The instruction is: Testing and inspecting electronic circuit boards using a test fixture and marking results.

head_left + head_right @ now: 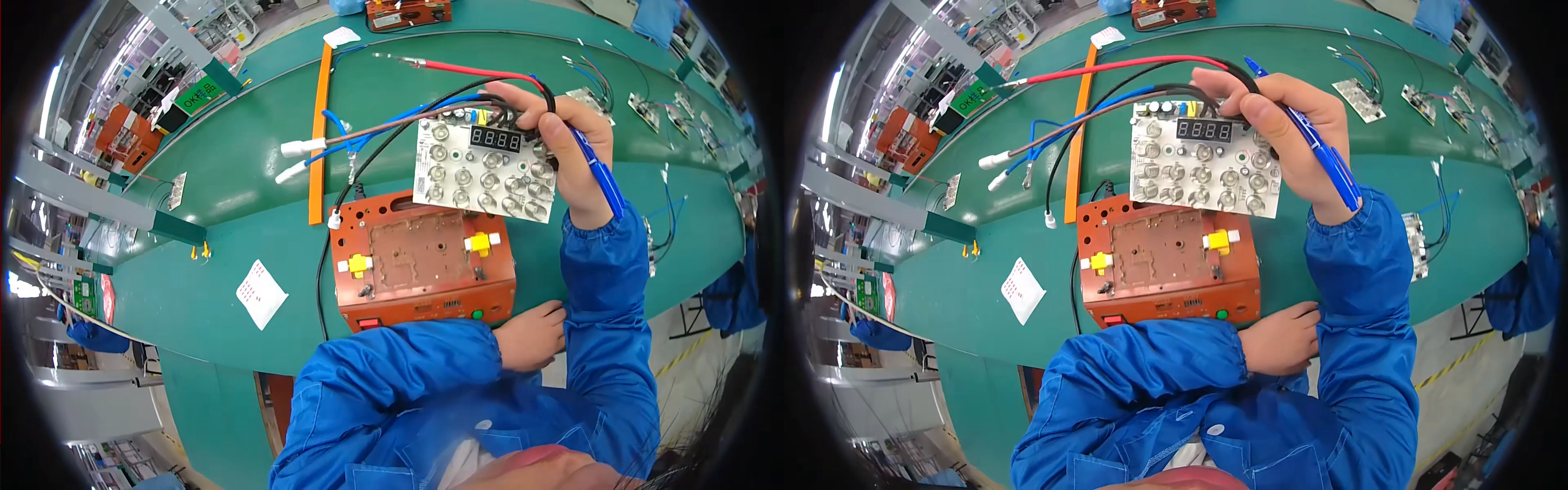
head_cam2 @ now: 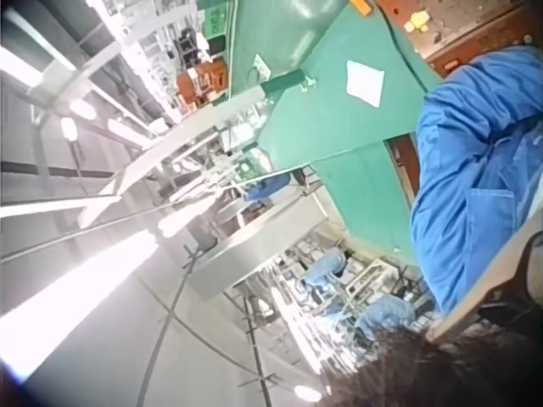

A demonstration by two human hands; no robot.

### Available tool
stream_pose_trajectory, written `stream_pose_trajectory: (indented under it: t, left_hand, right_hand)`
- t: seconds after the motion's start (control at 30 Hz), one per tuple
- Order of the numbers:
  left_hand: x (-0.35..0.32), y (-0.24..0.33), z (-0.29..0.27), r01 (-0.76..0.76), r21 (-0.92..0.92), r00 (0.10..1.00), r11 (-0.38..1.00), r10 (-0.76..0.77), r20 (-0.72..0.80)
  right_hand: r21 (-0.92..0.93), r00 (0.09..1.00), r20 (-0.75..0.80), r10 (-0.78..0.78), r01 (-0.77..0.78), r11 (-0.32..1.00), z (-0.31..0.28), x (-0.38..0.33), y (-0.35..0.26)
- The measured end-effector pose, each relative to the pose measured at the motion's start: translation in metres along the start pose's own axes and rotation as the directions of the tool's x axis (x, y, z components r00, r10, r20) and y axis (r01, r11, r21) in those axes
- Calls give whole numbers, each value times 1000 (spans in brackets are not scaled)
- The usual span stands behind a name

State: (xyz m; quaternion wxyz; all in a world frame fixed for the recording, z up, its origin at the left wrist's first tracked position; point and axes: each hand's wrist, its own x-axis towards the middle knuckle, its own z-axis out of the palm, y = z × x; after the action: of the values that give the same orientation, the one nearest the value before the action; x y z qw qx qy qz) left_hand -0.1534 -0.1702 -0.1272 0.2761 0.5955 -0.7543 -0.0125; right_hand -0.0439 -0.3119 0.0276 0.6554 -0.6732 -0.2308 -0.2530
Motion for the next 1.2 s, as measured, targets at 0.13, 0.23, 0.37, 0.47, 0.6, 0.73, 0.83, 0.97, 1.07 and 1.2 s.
stream_pose_trajectory:
  t: [0.13, 0.23, 0.37, 0.47, 0.6, 0.73, 0.83, 0.97, 1.07, 1.2]
  left_hand:
    - [11, 30, -45, 101, 148, 994, 984, -94, -54]
    - [16, 47, -153, 301, 230, 910, 926, -207, -359]
    - [-26, 56, -219, 641, 378, 727, 668, -371, -578]
    - [-34, 51, -238, 631, 414, 767, 656, -447, -460]
    - [-35, 27, -246, 539, 396, 842, 744, -489, -228]
    - [-39, 11, -248, 517, 382, 855, 766, -475, -206]
    - [-39, 8, -245, 537, 286, 843, 793, -494, -214]
    - [-29, 14, -240, 588, 343, 809, 733, -516, -283]
    - [-20, 14, -229, 630, 411, 776, 658, -532, -338]
    - [-16, 10, -216, 677, 407, 736, 613, -546, -400]
  right_hand:
    - [139, 998, -66, -13, 22, 990, 4, -18, -20]
    - [207, 983, -167, 78, -42, 977, 13, -24, -33]
    - [-68, 991, -131, -21, 12, 998, 22, -24, -32]
    - [-89, 994, -105, -16, 6, 996, 34, -24, -28]
    - [-68, 979, -152, -136, 127, 990, 38, -31, -9]
    - [45, 986, -116, -120, 125, 991, 44, -30, -4]
    - [-17, 983, -108, -149, 148, 989, 42, -30, -5]
    - [-226, 989, -130, -67, 36, 973, 34, -31, -16]
    - [-215, 970, -241, -20, -34, 976, 35, -29, -2]
    - [228, 915, -331, 230, -158, 961, 37, -26, 8]
